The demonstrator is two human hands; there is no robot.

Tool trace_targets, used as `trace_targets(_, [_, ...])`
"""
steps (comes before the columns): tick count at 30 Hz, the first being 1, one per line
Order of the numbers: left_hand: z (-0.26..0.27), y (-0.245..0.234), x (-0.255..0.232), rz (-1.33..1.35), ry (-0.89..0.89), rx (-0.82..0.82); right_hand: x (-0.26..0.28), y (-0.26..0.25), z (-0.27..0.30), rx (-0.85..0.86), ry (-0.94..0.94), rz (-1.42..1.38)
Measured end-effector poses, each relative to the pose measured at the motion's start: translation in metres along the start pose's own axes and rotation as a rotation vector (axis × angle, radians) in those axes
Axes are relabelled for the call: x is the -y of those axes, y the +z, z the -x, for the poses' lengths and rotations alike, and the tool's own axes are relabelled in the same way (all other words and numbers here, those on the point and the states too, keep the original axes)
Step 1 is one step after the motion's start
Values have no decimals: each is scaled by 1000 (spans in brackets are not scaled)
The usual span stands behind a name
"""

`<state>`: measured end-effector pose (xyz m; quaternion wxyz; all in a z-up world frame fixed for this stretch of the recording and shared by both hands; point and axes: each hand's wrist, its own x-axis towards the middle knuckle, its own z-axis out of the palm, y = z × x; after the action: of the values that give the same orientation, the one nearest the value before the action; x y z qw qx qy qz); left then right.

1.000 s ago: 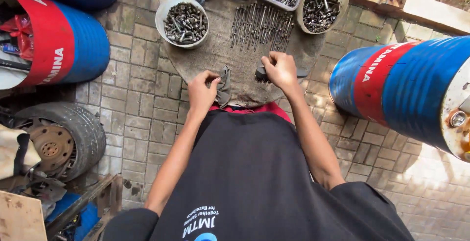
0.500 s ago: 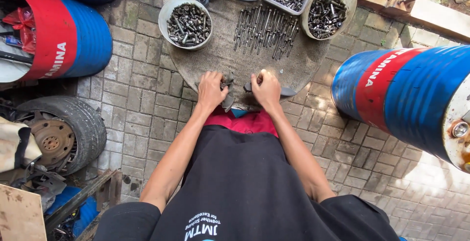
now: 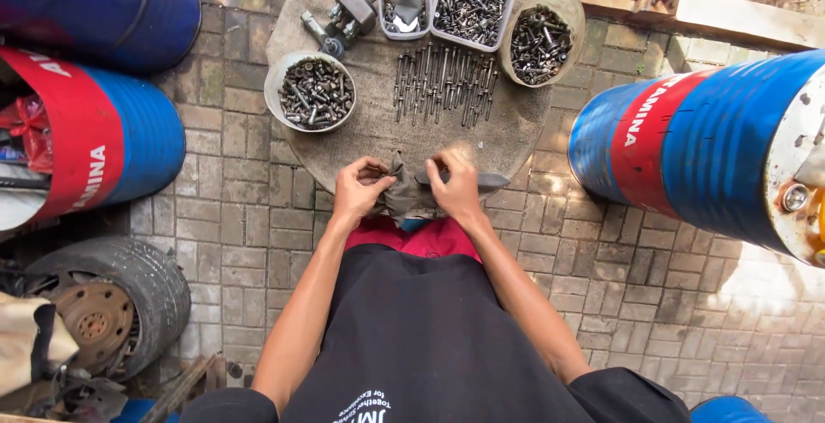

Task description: The person cleans small metal fasteners one by one using a wire brush and a cloth. They pick up each fastener, scrub it, wipe it, and place it into a container. The process is repeated for multiple fasteners from several containers on a cloth-covered table.

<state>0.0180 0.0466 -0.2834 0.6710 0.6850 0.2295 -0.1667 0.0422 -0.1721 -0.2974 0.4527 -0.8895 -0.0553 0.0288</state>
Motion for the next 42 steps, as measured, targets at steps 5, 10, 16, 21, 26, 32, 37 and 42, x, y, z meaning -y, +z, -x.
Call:
trace_targets(5, [26,-2,-59,196,-86,27,61,-5,-7,234,164,-433])
trace_targets(10, [22,-23,-72,261,-144,36,110,-22,-14,293,78,-624])
trace_targets(16, [29,-38,-68,282,-249,99,134,-20,-19,276,-17,-536])
trace_targets(21, [40,-45,-81,432,-301,198,160,-18,-20,103,-137,-336])
trace_targets(26, [51,-54,-87,461,-286,250,159,-5,-23,12,-118,-278])
trace_targets(32, [45,-47,-69,465,-79,150,177,-29,-40,138,-241,-378])
trace_targets(37, [43,-56,-60,527,-120,241,198,-56,-46,294,-341,-439])
trace_targets(42, [30,-67,-39,565,-131,408,181,-53,-42,446,-262,-636])
